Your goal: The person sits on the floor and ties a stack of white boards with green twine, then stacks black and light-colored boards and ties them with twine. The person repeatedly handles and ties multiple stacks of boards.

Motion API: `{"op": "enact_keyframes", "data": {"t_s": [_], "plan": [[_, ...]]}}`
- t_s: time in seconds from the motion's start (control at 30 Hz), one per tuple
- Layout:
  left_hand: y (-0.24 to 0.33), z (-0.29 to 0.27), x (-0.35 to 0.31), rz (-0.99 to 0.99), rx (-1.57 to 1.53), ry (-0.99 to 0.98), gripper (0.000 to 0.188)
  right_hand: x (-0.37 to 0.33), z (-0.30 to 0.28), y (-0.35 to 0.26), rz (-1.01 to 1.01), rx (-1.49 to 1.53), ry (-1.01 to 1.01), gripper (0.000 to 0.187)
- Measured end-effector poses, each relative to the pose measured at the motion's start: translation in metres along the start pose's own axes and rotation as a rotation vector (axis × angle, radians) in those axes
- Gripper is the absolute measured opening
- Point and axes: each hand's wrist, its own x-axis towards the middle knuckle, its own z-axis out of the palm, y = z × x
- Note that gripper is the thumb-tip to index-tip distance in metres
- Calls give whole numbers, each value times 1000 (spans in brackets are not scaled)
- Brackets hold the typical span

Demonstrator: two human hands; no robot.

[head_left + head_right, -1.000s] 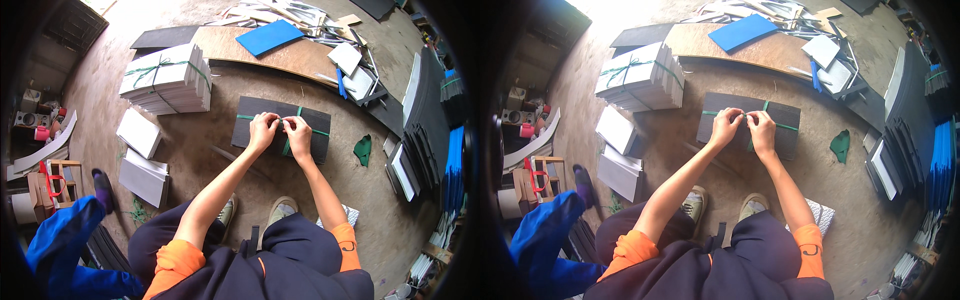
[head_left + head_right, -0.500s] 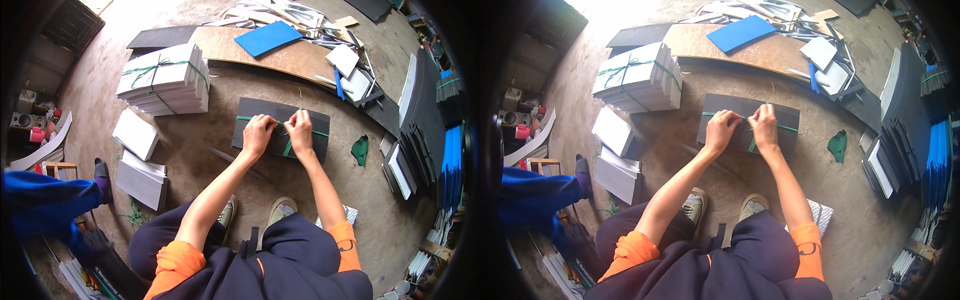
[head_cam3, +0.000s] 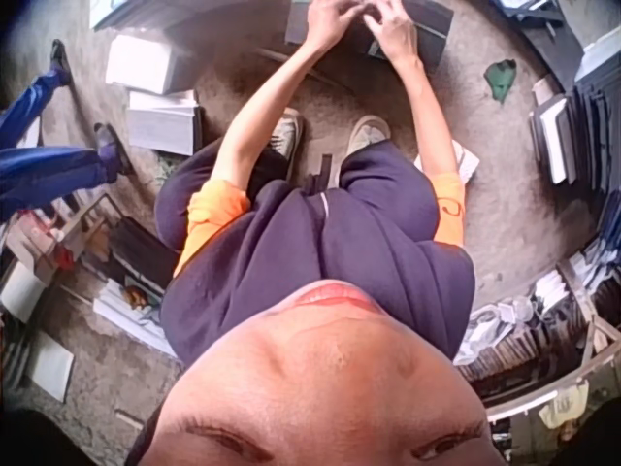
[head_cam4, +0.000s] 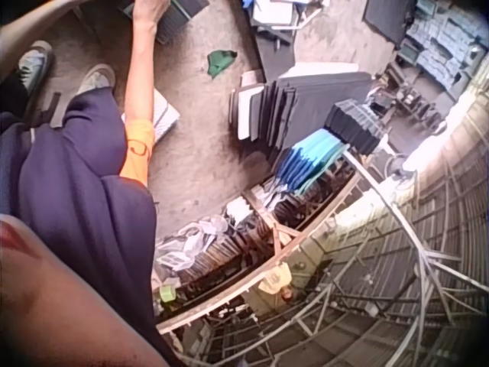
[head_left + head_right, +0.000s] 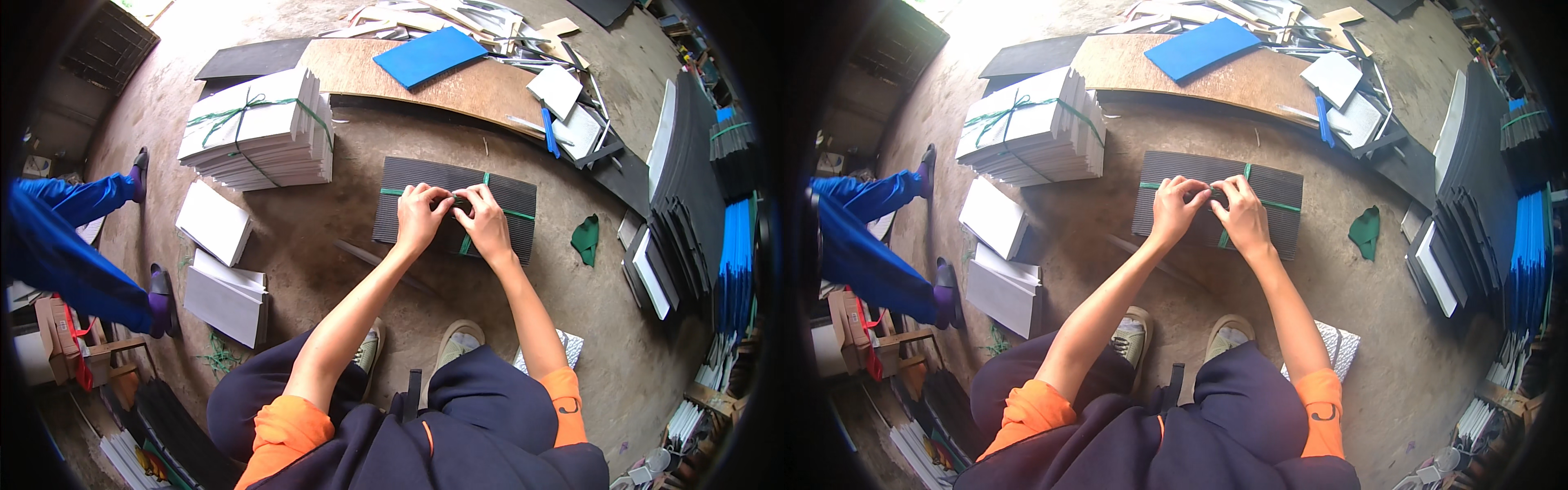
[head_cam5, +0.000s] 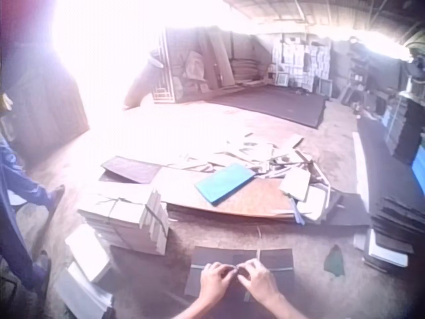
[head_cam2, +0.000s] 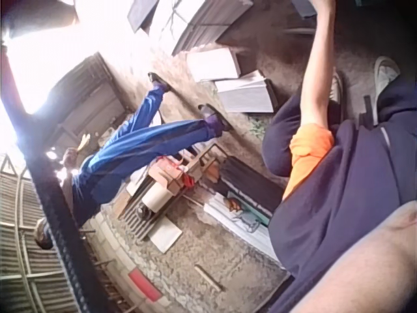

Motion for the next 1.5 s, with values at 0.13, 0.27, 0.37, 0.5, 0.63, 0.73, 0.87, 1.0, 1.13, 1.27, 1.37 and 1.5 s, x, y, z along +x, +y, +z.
{"op": "enact_keyframes", "data": {"t_s": [0.13, 0.27, 0.37, 0.5, 0.63, 0.73, 0.87, 1.0, 1.13, 1.27, 1.37, 1.5], "plan": [[7, -7, 2, -59, -215, -20, 20, 4, 7, 8, 82, 5, 53, 14], [2, -15, 2, -48, -242, -103, 23, 3, 5, 6, 219, 318, 89, 10], [1, -10, 2, 129, 7, -15, 22, 8, 2, 3, 306, 378, 86, 10], [11, -1, 2, 40, 129, 13, 17, 5, -1, 4, 333, 380, 66, 12], [10, 1, 6, -28, 67, -19, 16, 4, -2, 6, 292, 405, 88, 12], [9, 1, 8, -76, 41, -52, 16, 3, -3, 11, 339, 503, 102, 13], [10, 1, 9, -40, 40, -41, 16, 4, 5, 19, 129, 238, 88, 20], [7, -3, 10, -23, -34, -87, 18, 2, 6, 16, 235, 283, 74, 19], [1, 1, 6, 47, -63, -27, 16, 2, 9, 17, 229, 327, 108, 17], [2, 1, 5, 29, -71, -18, 14, 2, 7, 13, 267, 328, 131, 12], [9, 5, 4, -36, -24, -4, 15, -3, 11, 9, 245, 341, 209, 8], [16, 8, 7, -152, -46, 27, 18, -9, 13, 5, 227, 399, 251, 7]]}}
